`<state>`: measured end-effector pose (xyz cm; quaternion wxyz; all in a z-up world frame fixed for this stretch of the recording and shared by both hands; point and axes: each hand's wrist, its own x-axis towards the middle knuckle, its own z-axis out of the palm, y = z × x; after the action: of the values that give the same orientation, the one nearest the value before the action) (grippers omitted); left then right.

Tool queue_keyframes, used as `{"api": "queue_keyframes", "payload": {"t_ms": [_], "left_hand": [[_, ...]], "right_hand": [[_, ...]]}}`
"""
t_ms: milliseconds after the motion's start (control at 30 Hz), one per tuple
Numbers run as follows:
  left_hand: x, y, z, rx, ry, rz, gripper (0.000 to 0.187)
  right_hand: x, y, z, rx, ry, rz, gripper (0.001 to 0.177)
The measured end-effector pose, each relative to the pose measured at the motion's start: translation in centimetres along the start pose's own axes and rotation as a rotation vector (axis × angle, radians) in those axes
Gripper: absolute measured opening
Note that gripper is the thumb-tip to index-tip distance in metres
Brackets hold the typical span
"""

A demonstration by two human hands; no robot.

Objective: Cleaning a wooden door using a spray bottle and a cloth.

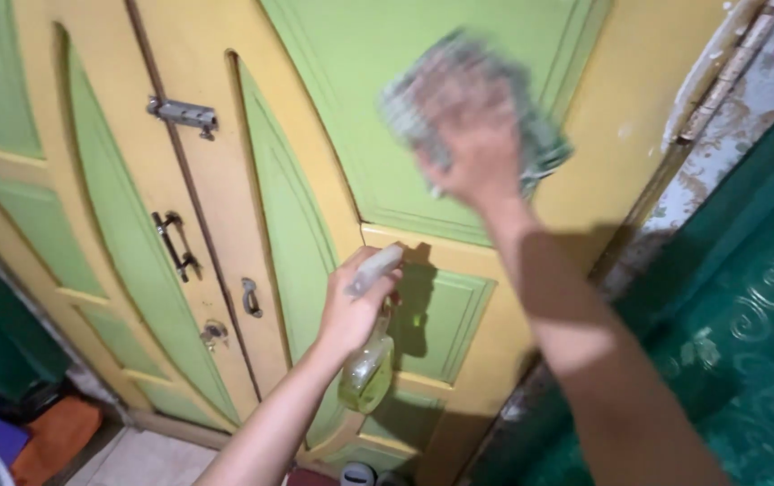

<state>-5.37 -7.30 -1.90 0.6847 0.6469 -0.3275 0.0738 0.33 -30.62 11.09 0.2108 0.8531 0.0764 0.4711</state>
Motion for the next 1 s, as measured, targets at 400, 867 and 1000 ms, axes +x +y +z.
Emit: {"api": "queue_keyframes", "payload": {"t_ms": [400,867,1000], "left_hand": [[-1.6,0.3,-0.3,0.055,0.130,0.013,0.037],[-3.0,-1.2,-3.6,0.033,0.317,-0.164,0.030],[-4.4,-2.0,-5.5,0.022,0.396,-0.166,0.029]], "right_hand": [[9.1,-7.0,-0.6,0.090,-0.052,0.152,0.073],[-7.5,-14.3,8.0,0.199,-0.069,-0.059,0.068],[-9.3,-14.9,10.0,0.399,-0.062,-0.025,0.063]]}}
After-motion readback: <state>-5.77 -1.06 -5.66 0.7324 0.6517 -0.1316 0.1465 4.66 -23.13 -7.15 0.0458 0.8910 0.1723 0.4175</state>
